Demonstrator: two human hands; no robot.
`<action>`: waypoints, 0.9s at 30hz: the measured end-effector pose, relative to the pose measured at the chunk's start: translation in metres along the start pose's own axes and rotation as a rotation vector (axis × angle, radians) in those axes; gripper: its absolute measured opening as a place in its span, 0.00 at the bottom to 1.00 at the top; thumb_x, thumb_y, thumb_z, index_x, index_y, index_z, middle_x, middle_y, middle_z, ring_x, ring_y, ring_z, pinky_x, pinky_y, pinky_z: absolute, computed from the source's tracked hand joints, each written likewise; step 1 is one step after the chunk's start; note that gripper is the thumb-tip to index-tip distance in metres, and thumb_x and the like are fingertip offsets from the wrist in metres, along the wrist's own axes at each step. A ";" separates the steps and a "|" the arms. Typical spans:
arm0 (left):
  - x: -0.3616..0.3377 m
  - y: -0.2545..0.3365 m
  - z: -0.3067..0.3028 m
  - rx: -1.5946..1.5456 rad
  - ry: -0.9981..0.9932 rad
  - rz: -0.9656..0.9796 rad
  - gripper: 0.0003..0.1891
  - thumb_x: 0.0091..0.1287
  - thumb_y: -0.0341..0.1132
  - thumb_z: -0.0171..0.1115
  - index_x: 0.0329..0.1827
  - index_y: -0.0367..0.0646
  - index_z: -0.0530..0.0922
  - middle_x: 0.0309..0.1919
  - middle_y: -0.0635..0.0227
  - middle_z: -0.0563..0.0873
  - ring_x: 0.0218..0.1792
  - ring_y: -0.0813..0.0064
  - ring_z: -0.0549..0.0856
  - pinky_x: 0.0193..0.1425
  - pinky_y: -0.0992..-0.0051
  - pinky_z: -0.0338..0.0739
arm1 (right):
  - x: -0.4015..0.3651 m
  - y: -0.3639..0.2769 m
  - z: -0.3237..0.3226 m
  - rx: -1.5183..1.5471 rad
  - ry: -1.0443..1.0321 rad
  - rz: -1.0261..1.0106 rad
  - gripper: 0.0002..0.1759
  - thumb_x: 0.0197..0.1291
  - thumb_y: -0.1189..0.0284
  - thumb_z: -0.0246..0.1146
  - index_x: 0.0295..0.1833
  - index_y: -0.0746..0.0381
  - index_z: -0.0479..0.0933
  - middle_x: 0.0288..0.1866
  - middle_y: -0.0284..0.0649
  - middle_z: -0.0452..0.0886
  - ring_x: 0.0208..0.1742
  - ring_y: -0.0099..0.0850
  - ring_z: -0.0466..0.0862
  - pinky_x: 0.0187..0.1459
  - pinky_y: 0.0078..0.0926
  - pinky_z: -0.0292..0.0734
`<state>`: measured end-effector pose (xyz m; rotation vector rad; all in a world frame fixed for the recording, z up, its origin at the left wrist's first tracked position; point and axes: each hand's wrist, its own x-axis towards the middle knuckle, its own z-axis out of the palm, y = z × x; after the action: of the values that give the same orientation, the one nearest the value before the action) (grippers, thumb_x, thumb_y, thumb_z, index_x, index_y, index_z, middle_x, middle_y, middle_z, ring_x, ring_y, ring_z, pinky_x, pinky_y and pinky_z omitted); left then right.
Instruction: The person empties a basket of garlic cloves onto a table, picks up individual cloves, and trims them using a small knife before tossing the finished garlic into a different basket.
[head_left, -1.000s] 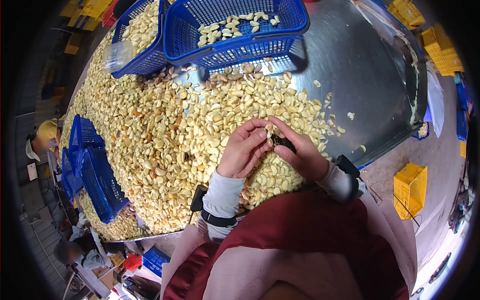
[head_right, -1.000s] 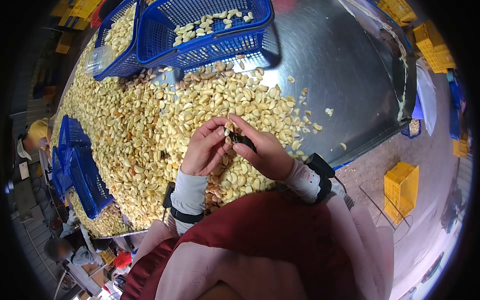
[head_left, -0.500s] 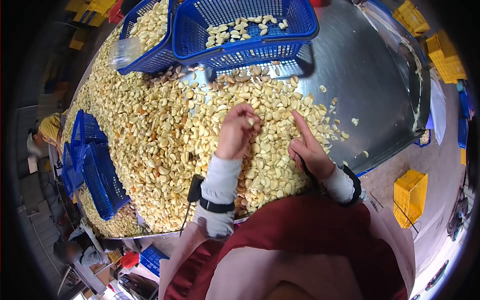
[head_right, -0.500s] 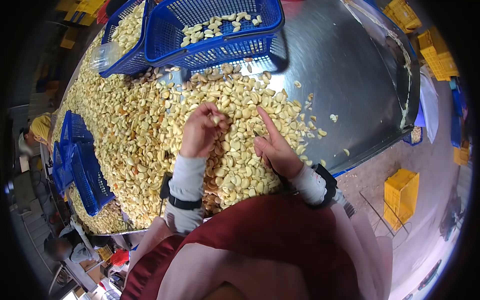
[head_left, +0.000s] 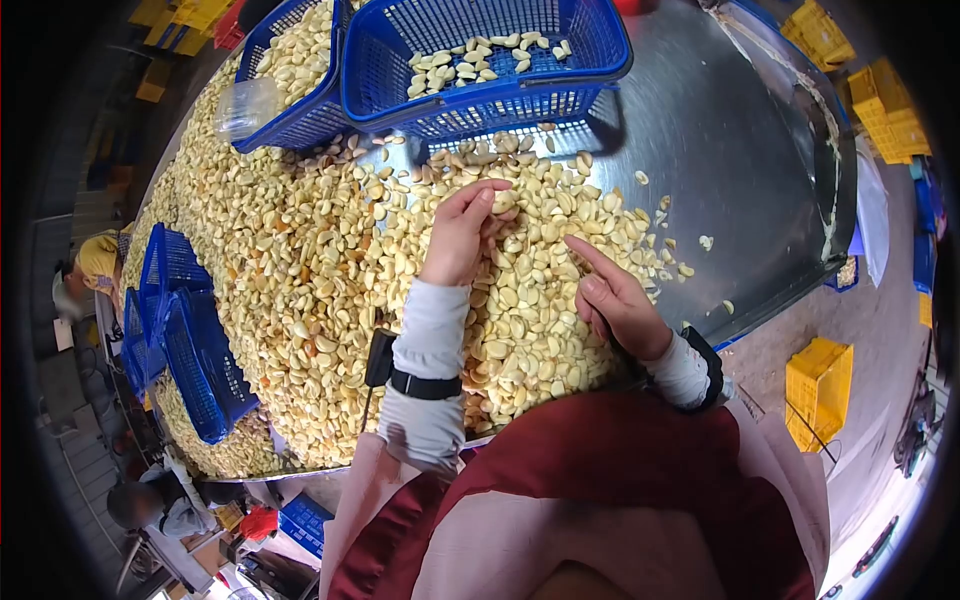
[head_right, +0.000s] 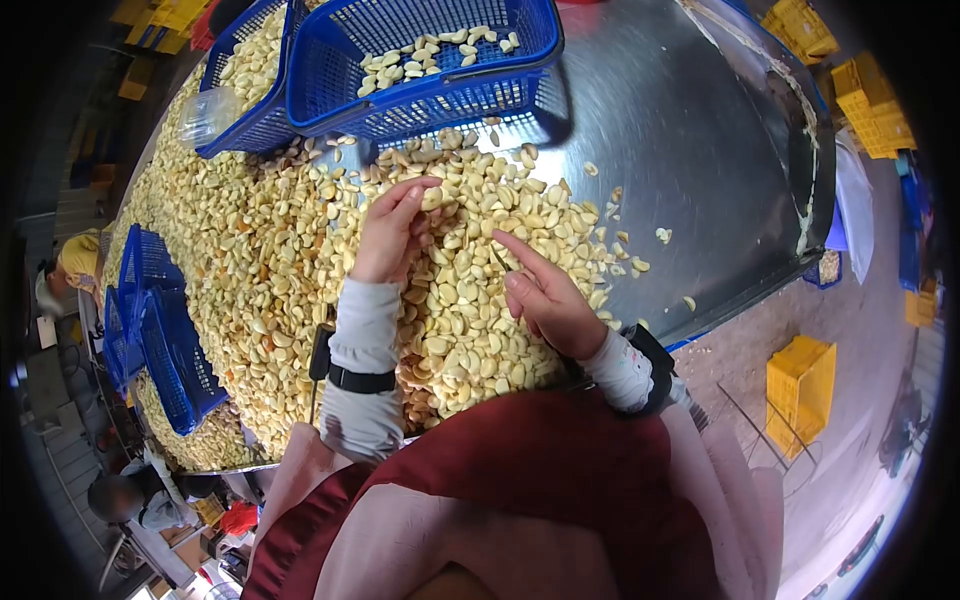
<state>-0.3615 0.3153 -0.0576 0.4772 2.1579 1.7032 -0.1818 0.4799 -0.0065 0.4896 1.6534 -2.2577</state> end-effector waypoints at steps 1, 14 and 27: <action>-0.010 0.016 -0.003 -0.562 -0.168 -0.251 0.09 0.72 0.32 0.53 0.48 0.37 0.78 0.35 0.65 0.79 0.25 0.78 0.73 0.27 0.79 0.70 | 0.001 -0.001 0.001 0.006 -0.015 -0.019 0.30 0.70 0.67 0.49 0.76 0.55 0.56 0.25 0.28 0.70 0.21 0.12 0.63 0.24 0.09 0.62; -0.067 0.041 0.033 -1.159 -0.187 -0.580 0.07 0.71 0.31 0.57 0.48 0.41 0.73 0.29 0.72 0.74 0.22 0.84 0.69 0.25 0.84 0.66 | 0.007 -0.007 0.012 -0.699 0.107 -0.496 0.30 0.68 0.66 0.56 0.73 0.62 0.59 0.50 0.49 0.83 0.48 0.40 0.85 0.48 0.30 0.77; -0.073 0.034 0.040 -1.178 -0.181 -0.559 0.02 0.71 0.28 0.57 0.43 0.41 0.74 0.26 0.74 0.73 0.22 0.85 0.66 0.23 0.86 0.62 | 0.022 0.018 0.002 -0.562 0.102 -0.617 0.31 0.67 0.67 0.56 0.73 0.62 0.59 0.33 0.39 0.78 0.32 0.26 0.79 0.40 0.24 0.75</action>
<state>-0.2766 0.3225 -0.0287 -0.2709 0.7479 2.0580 -0.1940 0.4720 -0.0309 -0.0623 2.6444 -1.9775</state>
